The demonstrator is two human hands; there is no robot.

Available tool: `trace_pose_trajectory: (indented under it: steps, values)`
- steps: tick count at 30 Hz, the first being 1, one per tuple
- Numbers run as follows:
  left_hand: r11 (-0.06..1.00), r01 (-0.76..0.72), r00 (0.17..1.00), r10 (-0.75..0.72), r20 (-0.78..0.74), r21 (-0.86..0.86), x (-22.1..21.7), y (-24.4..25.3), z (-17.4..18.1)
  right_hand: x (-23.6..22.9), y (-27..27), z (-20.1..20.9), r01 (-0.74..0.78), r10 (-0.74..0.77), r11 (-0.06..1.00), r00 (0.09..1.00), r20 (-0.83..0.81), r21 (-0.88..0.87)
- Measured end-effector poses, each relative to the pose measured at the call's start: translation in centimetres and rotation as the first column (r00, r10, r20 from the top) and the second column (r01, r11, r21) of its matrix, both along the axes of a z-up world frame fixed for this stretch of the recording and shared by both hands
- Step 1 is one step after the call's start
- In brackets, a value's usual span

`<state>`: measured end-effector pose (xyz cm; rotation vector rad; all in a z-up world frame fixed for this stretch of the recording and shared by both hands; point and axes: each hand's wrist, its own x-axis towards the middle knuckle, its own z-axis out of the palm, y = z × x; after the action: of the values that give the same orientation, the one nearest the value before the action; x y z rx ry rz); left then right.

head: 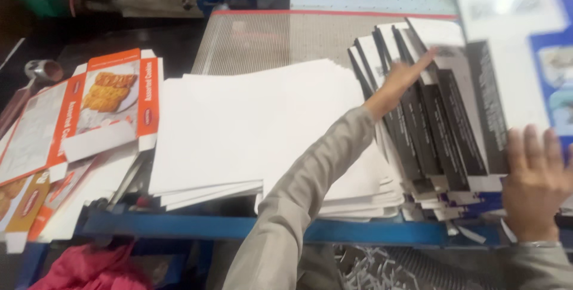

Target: The person inserts a printed cover sheet into a folded white paper booklet, folds the cover over the booklet, and places the assembled unit onto a growing stack. The person repeats this process for multiple booklets, handling them one at a time on a blue workbench.

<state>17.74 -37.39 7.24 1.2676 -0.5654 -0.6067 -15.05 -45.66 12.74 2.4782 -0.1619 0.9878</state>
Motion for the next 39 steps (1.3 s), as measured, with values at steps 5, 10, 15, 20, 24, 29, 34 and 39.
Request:
trace_pose_trajectory:
  steps: [5, 10, 15, 20, 24, 29, 34, 39]
  values:
    - [0.925, -0.233, 0.936, 0.297, -0.191, 0.299, 3.3, 1.4, -7.4, 0.7, -3.5, -4.8, 0.086, -0.075, 0.995, 0.973, -0.217, 0.043]
    - [0.947, -0.173, 0.928, 0.248, -0.277, 0.269, 6.7, -1.0, -10.3, 1.2, -6.6, -5.0, 0.017, 0.025, 0.997, 0.872, -0.490, 0.080]
    - [0.869, -0.321, 0.860, 0.434, -0.268, 0.377, 10.5, -3.5, -11.4, 6.8, -18.8, -1.7, 0.135, 0.097, 0.945, 0.757, -0.646, 0.299]
    - [0.983, -0.121, 0.886, 0.170, -0.431, 0.138, 11.6, -2.7, -9.5, 19.5, -28.0, -1.8, 0.454, -0.098, 0.787, 0.760, -0.643, 0.418]
    - [0.994, 0.029, 0.947, 0.005, -0.321, 0.101, 12.1, -1.3, -7.1, 31.2, -32.5, -2.2, 0.583, -0.193, 0.660, 0.741, -0.643, 0.473]
    - [0.961, 0.256, 0.962, -0.241, -0.132, 0.106, 13.0, -4.6, -7.8, 35.9, -35.3, -6.8, 0.691, -0.261, 0.517, 0.689, -0.676, 0.505]
    - [0.938, 0.126, 0.975, -0.058, -0.215, 0.323, 10.4, -6.7, -9.0, 33.5, -37.1, -11.1, 0.764, -0.314, 0.382, 0.636, -0.705, 0.520]
    - [0.781, -0.092, 0.982, 0.172, -0.072, 0.617, 6.5, -7.6, -7.2, 33.1, -35.6, -10.4, 0.818, -0.473, 0.287, 0.574, -0.669, 0.499]
